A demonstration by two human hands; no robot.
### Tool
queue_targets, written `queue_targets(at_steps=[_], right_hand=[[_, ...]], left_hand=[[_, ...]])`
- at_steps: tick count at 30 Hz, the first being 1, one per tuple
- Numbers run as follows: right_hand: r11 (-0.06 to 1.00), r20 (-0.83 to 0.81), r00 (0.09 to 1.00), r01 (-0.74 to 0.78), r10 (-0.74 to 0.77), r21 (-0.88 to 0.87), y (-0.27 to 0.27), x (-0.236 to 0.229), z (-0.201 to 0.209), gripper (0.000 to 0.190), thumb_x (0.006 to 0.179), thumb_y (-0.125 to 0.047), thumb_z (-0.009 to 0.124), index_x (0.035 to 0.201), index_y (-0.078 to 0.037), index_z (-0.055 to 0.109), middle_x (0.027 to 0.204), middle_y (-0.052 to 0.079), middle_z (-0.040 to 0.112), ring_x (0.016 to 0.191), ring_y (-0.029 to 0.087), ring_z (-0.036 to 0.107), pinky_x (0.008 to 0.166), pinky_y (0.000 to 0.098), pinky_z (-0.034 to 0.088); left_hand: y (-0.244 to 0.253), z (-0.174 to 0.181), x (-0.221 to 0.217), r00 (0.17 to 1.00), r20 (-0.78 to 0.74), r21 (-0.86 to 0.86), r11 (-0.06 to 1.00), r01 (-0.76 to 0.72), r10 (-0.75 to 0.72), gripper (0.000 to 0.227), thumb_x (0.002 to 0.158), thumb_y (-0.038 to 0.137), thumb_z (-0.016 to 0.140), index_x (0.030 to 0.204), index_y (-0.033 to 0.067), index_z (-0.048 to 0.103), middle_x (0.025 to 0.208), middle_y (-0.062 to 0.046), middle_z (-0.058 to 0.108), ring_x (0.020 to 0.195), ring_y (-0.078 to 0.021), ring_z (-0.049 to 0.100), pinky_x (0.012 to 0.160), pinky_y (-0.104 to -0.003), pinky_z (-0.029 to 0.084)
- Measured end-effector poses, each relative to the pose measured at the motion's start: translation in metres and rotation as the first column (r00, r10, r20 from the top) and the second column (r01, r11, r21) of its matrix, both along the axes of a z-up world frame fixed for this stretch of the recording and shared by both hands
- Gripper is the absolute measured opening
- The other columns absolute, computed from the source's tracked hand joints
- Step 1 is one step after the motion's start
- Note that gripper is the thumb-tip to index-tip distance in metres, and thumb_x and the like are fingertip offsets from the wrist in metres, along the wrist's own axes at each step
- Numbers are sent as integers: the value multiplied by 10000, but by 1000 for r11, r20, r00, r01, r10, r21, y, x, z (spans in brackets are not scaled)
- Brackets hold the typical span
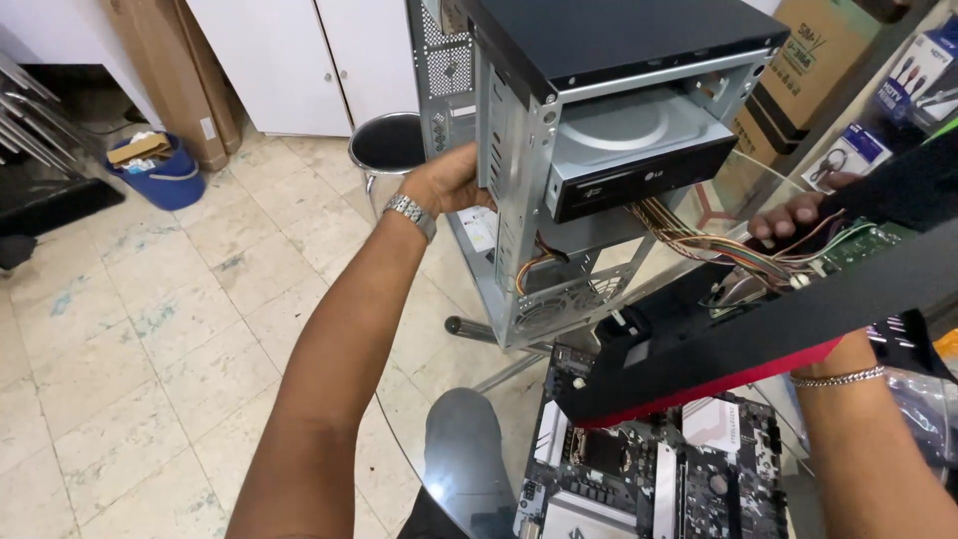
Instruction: The person removes the motherboard from a computer case and places it on a glass table. They then use an orange brush to clean dust from the inside of the case and the front panel, which includes a small fan and circuit board.
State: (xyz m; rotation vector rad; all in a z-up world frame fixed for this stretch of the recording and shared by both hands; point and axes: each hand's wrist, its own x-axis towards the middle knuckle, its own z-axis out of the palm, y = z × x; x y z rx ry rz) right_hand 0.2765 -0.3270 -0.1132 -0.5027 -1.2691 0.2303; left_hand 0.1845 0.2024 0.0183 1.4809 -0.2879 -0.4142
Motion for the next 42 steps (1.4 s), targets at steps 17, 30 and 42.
queue_targets(at_steps=[17,30,42], right_hand=[[716,-228,681,680,-696,-154,108,-153,80,659,891,-637,429,1371,-199,543,1201,99,676,1107,259,686,974,389,597],[265,-206,236,955,-950,-130,191,-226,152,709,1007,-624,390,1422,-59,492,1474,122,538,1428,254,508,1287,365,404],[34,-190,-10,973,-982,-230,197,-225,137,569,1023,-579,336,1176,-85,574,1197,55,628,1166,125,594,1104,273,515]], left_hand=[[12,-5,48,484,842,-4,901,-433,237,233,946,-111,661,843,70,765,805,-34,756,720,-115,693,577,-224,584],[40,-98,17,391,828,391,-87,-916,-402,567,947,303,624,1436,58,472,1206,-155,583,1004,-298,598,818,-438,487],[-84,-92,-223,234,710,-299,585,-753,664,106,973,176,555,955,79,592,861,-44,585,791,-159,558,704,-275,480]])
